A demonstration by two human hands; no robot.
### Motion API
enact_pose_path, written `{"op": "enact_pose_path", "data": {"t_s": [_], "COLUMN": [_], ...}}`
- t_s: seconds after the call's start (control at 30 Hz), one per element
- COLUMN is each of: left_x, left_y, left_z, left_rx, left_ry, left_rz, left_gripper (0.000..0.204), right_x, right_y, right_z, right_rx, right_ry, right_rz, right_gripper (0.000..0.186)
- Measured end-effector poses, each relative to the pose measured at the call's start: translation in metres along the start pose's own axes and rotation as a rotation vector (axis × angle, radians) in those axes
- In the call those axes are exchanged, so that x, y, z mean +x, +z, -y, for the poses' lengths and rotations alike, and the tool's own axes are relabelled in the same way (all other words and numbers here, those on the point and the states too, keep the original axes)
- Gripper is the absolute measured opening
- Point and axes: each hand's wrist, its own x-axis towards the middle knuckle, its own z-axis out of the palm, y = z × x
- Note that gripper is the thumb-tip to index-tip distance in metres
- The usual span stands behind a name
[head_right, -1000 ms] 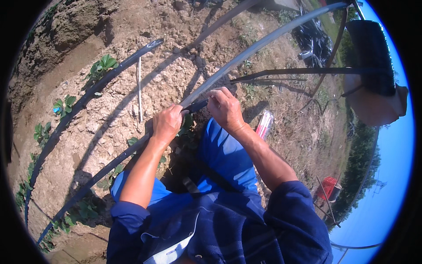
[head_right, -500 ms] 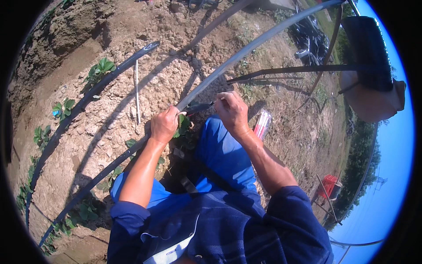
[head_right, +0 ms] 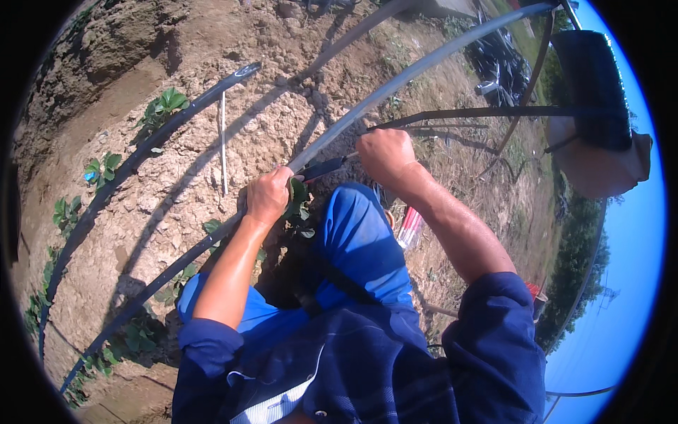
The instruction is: The person kneels in a field and adjusts a black irrigation pipe along a row of plants. They then use a red marker to mark a spot on a metal support pole and use a tool to secure the pipe to the pole with a tie.
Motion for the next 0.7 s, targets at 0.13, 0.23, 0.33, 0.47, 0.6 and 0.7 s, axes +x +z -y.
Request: {"op": "enact_pose_path", "data": {"t_s": [0.13,0.23,0.33,0.47,0.6,0.7], "left_x": [0.005,0.002,-0.001,0.003,0.003,0.002], "left_y": [-0.005,0.0,0.003,-0.001,0.0,-0.002], "left_z": [-0.009,0.0,0.001,-0.004,-0.004,-0.002], "left_rx": [-0.013,-0.007,-0.037,-0.065,-0.05,-0.062], "left_ry": [0.005,0.0,0.006,-0.002,-0.003,-0.012], "left_rz": [0.044,0.024,0.006,0.027,0.052,0.051], "left_gripper": [0.011,0.011,0.013,0.011,0.008,0.006], "right_x": [0.008,0.016,0.019,0.03,0.041,0.041], "right_y": [-0.018,-0.018,-0.02,0.004,0.005,0.007], "right_z": [0.004,0.021,0.028,0.03,0.02,0.019], "right_rx": [-0.213,-0.347,-0.473,-0.478,-0.344,-0.291], "right_ry": [-0.092,-0.244,-0.301,-0.325,-0.309,-0.296], "right_rz": [0.099,0.1,0.172,0.265,0.338,0.328], "right_gripper": [0.014,0.011,0.011,0.014,0.015,0.016]}}
